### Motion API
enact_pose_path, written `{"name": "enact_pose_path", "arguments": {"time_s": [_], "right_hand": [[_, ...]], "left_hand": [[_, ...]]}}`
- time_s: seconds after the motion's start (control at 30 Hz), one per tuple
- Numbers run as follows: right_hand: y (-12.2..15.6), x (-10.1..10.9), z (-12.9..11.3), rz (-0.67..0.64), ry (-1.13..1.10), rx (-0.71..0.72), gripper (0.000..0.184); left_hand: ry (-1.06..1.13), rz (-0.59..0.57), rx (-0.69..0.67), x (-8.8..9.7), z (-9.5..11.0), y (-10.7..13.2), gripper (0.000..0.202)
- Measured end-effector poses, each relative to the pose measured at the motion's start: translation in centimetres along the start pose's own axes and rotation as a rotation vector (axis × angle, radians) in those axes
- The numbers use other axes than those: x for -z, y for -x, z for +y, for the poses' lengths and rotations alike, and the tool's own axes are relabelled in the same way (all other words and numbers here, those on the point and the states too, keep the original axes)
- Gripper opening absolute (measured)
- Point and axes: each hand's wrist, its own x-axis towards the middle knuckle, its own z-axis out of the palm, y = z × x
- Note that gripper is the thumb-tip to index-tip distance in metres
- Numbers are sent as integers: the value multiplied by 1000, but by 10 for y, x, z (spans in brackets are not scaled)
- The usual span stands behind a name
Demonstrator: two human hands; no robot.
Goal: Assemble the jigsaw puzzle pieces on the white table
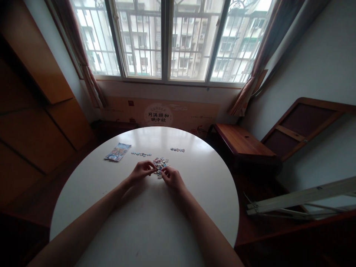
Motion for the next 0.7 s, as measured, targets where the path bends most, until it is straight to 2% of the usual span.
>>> {"name": "enact_pose_path", "arguments": {"time_s": [0.13, 0.23, 0.37, 0.43, 0.53, 0.7], "right_hand": [[-1, -2, 1, -69, -28, 43, 16], [-1, -2, 1, -108, -46, 67, 16], [-2, 0, 2, -94, -74, 44, 20], [-2, 0, 3, -83, -99, 24, 22], [-2, -1, 5, -62, -137, 11, 22], [-1, -1, 5, -49, -125, 2, 23]], "left_hand": [[126, 25, 40, -10, 4, 2, 36], [120, 4, 60, -14, 1, 2, 39], [78, -24, 45, -14, -2, 2, 36], [19, 7, -17, -13, -1, 4, 32], [-182, 135, -177, -12, 3, 9, 22], [-468, 93, -295, -11, 8, 15, 15]]}}
